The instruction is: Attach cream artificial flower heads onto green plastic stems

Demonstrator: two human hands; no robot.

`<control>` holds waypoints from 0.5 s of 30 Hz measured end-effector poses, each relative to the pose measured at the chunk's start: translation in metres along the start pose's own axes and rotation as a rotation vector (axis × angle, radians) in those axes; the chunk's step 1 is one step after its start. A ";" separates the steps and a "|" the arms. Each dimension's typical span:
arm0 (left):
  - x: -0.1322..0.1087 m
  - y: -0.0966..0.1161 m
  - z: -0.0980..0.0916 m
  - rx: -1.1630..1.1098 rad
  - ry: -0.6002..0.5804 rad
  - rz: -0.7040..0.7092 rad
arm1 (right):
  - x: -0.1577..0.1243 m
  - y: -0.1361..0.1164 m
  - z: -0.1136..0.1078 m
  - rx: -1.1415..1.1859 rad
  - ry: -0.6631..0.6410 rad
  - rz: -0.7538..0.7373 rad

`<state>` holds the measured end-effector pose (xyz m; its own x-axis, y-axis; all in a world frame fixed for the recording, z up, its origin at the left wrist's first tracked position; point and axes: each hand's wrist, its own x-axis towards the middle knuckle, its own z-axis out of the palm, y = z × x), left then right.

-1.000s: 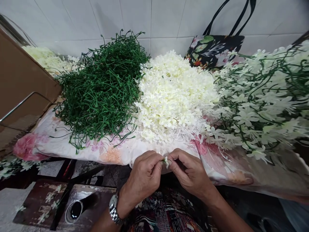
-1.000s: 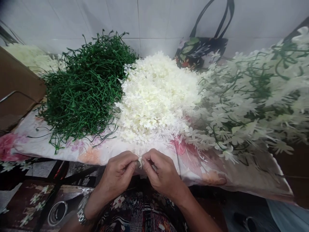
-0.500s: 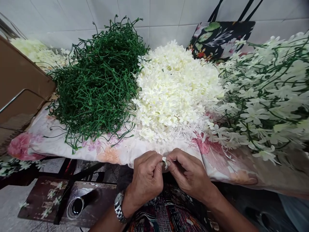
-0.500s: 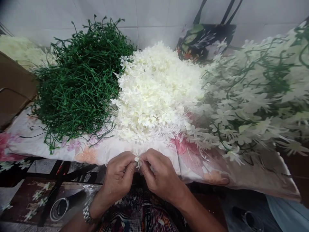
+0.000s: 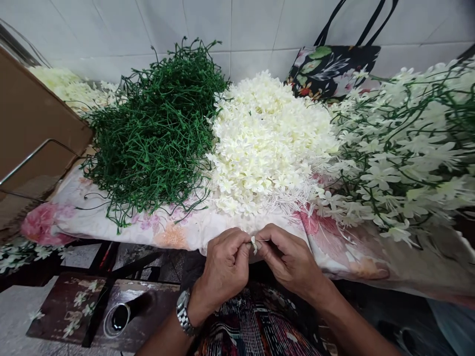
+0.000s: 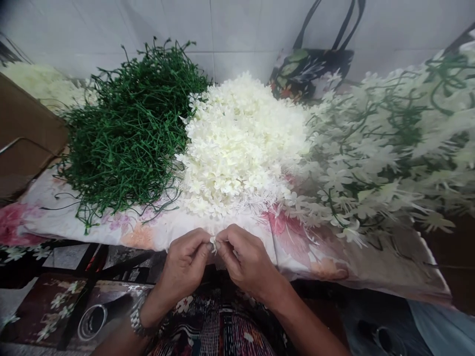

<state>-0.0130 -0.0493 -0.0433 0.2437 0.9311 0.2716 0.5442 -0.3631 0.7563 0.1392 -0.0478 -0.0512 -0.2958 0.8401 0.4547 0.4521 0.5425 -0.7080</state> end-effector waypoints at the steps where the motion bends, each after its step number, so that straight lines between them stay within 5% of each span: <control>1: 0.000 0.001 -0.002 -0.053 -0.001 -0.028 | 0.000 -0.001 -0.001 0.003 0.012 -0.002; 15: -0.001 0.005 -0.014 -0.113 0.130 0.017 | 0.003 -0.017 -0.007 -0.122 0.179 -0.184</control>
<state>-0.0217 -0.0514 -0.0312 0.1419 0.9244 0.3541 0.4455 -0.3790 0.8111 0.1366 -0.0545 -0.0346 -0.2341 0.7090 0.6652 0.5056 0.6732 -0.5396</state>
